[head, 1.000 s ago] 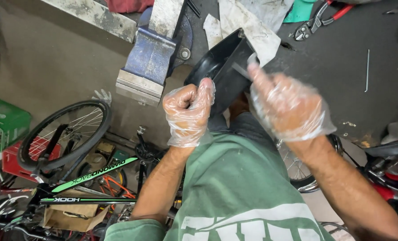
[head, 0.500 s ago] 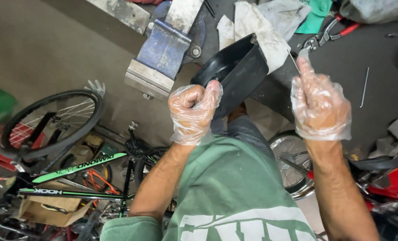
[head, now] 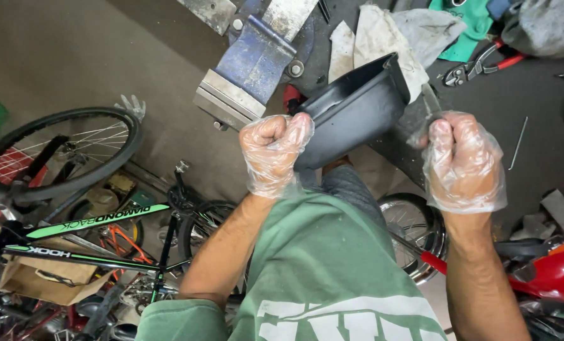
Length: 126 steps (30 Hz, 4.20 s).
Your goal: Scraping the edges of a black plastic component with a knife and wiping it clean with a cloth at a workbench.
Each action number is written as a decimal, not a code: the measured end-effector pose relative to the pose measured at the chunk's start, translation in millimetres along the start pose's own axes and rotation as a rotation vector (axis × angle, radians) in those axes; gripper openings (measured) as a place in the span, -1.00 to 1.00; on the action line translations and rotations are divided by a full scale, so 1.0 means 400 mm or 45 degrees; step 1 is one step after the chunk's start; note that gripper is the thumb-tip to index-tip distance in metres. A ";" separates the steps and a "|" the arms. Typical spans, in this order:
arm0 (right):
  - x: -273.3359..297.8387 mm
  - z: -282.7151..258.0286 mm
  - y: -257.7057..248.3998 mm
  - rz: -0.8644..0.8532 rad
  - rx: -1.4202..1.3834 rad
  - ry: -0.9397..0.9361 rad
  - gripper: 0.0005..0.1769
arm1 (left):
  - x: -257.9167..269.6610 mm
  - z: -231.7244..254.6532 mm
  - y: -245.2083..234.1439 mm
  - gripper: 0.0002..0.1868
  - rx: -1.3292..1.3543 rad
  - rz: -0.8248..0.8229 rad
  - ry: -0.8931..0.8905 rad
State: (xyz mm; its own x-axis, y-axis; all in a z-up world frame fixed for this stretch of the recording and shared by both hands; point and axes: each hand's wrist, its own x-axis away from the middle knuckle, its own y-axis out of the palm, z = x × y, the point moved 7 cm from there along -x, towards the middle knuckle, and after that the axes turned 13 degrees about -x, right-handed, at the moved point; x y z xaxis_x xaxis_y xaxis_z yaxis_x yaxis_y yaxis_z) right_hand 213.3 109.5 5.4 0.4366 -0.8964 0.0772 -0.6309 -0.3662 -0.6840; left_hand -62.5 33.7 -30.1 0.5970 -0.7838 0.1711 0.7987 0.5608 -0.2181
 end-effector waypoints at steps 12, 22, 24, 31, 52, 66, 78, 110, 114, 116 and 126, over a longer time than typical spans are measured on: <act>-0.016 0.008 0.070 -0.083 0.556 0.238 -0.72 | 0.005 -0.058 0.032 -0.24 0.014 0.025 0.192; 0.006 -0.043 0.082 -0.021 0.810 0.187 -0.67 | 0.012 -0.039 0.036 -0.26 -0.064 0.014 0.219; 0.001 -0.054 0.078 -0.040 0.799 0.307 -0.66 | 0.012 -0.040 0.033 -0.25 -0.080 0.022 0.210; -0.005 -0.117 0.092 -0.111 0.559 0.180 -0.68 | 0.009 -0.035 0.031 -0.26 -0.095 -0.011 0.208; 0.013 -0.153 0.106 -0.096 0.690 0.110 -0.62 | 0.006 -0.032 0.043 -0.28 -0.101 0.009 0.249; -0.013 0.047 0.008 0.098 0.448 0.418 -0.69 | 0.013 -0.039 0.035 -0.27 -0.116 0.053 0.222; -0.084 0.372 0.074 0.116 0.612 0.239 -0.66 | 0.052 0.096 -0.037 -0.25 -0.189 0.120 0.250; -0.100 -0.139 0.177 0.037 -0.891 -0.748 -0.79 | 0.032 0.025 0.055 -0.32 -0.413 0.207 0.035; -0.091 0.002 0.214 0.091 -0.943 -0.865 -0.84 | 0.044 -0.014 0.046 -0.28 -0.396 0.264 0.134; -0.115 0.197 0.226 0.327 -0.570 -0.617 -0.86 | 0.053 -0.016 0.046 -0.27 -0.374 0.312 0.184; -0.106 0.112 0.256 0.115 -1.164 -1.017 -0.97 | 0.073 -0.036 0.024 -0.28 -0.354 0.369 0.313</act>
